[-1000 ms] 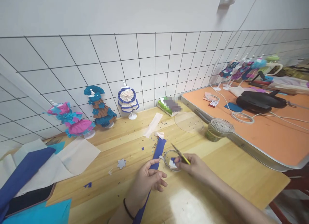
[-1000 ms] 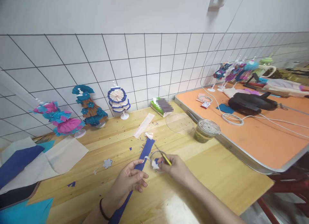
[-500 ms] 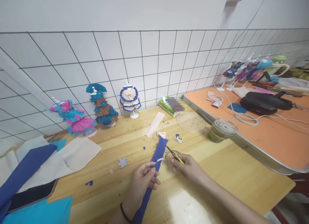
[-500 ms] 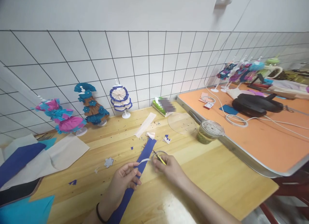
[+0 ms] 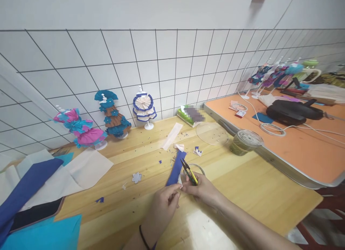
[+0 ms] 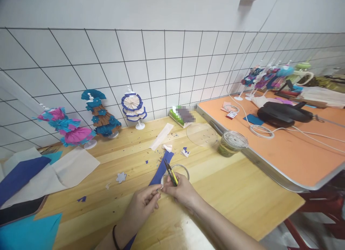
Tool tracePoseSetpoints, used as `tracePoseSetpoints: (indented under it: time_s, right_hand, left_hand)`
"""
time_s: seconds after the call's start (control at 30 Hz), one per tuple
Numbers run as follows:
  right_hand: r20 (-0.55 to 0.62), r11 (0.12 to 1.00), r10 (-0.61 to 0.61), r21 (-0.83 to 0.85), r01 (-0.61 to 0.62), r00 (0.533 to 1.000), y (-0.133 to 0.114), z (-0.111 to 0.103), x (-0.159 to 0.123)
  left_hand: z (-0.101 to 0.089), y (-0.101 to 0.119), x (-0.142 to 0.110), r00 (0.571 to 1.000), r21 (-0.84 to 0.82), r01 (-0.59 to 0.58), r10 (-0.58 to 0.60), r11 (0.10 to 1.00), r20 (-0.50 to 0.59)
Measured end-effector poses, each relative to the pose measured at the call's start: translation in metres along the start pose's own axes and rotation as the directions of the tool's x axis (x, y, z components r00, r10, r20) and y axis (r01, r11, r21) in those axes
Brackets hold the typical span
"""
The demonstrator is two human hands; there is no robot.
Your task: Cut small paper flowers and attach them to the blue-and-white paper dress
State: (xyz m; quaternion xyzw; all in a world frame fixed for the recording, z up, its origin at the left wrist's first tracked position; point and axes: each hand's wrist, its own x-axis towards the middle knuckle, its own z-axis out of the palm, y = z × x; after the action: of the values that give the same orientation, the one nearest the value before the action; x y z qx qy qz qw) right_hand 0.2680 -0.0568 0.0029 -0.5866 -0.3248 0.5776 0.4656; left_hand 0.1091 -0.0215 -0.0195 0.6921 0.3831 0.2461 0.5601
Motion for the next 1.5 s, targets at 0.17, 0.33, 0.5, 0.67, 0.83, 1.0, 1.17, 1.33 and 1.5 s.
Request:
tracePoseSetpoints:
  time_s: [0.17,0.33,0.5,0.67,0.83,1.0,1.17,1.33,1.5]
  right_hand:
    - [0.014,0.998,-0.05,-0.037,0.05,0.999,0.008,-0.003,0.001]
    - [0.025,0.989,-0.126,-0.078,0.128,0.992,0.004,-0.004,-0.002]
    - [0.013,0.991,-0.128,-0.049,0.128,0.992,0.002,-0.003,-0.006]
    - [-0.03,1.0,-0.019,0.006,0.019,0.999,0.005,-0.004,-0.005]
    - [-0.012,0.999,-0.022,0.025,0.022,1.0,0.006,-0.003,-0.006]
    - [0.019,0.997,-0.054,0.06,0.053,0.998,0.008,-0.003,-0.007]
    - [0.078,0.986,-0.16,0.07,0.154,0.984,0.01,-0.003,-0.008]
    - [0.011,0.979,-0.199,-0.048,0.199,0.98,0.01,-0.004,-0.01]
    - [-0.117,0.963,-0.24,-0.152,0.221,0.964,0.009,-0.003,-0.012]
  left_hand:
    - [0.001,0.004,0.0,1.0,-0.015,-0.001,0.002,1.0,0.013]
    - [0.001,0.01,0.0,0.989,-0.166,0.139,-0.128,0.976,0.077]
    - [0.0,0.013,0.001,0.992,-0.116,0.101,-0.092,0.988,0.081]
    - [-0.001,0.017,0.001,0.996,0.058,0.008,-0.014,0.998,0.089]
    - [-0.002,0.018,0.001,0.99,0.237,-0.139,0.126,0.962,0.067]
    - [-0.001,0.014,0.002,0.983,-0.117,0.149,-0.135,0.982,0.125]
    - [-0.002,0.017,0.007,0.929,-0.488,0.369,-0.299,0.791,0.218]
    - [-0.004,0.018,0.006,0.918,-0.624,0.385,-0.354,0.68,0.181]
    - [-0.001,0.024,0.003,0.906,-0.534,0.424,-0.34,0.731,0.253]
